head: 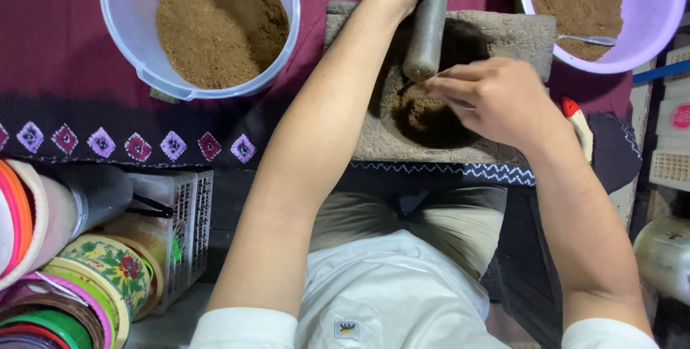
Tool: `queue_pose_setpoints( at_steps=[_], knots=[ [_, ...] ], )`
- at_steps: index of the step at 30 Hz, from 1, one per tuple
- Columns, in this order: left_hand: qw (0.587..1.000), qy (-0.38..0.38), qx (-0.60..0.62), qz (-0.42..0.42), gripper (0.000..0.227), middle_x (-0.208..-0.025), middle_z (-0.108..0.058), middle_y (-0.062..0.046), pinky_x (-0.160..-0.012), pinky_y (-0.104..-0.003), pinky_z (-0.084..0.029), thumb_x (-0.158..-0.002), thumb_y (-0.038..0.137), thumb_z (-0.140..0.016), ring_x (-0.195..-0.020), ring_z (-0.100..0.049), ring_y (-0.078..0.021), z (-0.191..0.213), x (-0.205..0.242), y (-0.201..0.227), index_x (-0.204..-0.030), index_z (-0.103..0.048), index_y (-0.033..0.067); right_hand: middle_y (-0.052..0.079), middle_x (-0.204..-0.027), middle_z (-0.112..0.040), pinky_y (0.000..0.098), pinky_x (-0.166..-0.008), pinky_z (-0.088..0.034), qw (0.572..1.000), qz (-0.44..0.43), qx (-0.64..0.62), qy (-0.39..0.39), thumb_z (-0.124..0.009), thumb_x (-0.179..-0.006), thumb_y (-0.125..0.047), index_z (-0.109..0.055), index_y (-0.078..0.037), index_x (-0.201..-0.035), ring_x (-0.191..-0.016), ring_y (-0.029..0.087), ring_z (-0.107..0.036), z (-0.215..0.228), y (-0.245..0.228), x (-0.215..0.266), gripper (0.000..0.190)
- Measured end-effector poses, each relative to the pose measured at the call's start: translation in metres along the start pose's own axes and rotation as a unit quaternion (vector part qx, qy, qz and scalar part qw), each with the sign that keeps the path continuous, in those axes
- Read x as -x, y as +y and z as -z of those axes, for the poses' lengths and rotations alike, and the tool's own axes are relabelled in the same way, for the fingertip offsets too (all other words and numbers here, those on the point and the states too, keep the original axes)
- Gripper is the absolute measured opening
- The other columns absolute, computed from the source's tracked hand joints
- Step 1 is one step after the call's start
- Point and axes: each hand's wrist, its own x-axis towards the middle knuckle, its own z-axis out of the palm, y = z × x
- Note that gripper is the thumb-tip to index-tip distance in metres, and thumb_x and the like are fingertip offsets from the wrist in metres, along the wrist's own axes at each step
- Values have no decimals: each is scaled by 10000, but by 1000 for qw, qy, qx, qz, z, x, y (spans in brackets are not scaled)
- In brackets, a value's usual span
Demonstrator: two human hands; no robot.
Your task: Pounding and grinding brown powder ingredients using a mortar and pestle, occasionally stirring with a spoon.
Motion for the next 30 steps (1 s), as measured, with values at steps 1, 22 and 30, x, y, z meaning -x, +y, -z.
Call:
queue_pose_setpoints(
  at_steps=[1, 22, 30],
  knots=[
    [1000, -4, -3, -2, 83, -626, -562, 2, -521, -240, -535, -740, 155, -565, -517, -623, -122, -9, 1, -7, -661, -588, 140, -37, -1007, -784, 330, -634, -510, 998, 26, 19, -51, -741, -984, -123, -829, -155, -1145, -840, 177, -726, -2, 2, -2, 186],
    [997, 55, -52, 11, 68, -560, -538, -8, -450, -287, -543, -653, 130, -585, -432, -599, -129, -5, 36, 21, -591, -563, 110, -10, -871, -647, 342, -421, -399, 990, -87, 106, 39, -725, -1053, -155, -712, -140, -1132, -771, 217, -665, -22, 3, 13, 82],
    [994, 66, -68, 45, 80, -551, -519, -27, -417, -308, -532, -616, 109, -593, -421, -595, -140, -9, 64, 48, -606, -518, 84, -78, -768, -660, 323, -419, -401, 990, -89, 105, -23, -681, -943, -179, -692, -202, -844, -776, 182, -630, -18, 0, 11, 103]
  ],
)
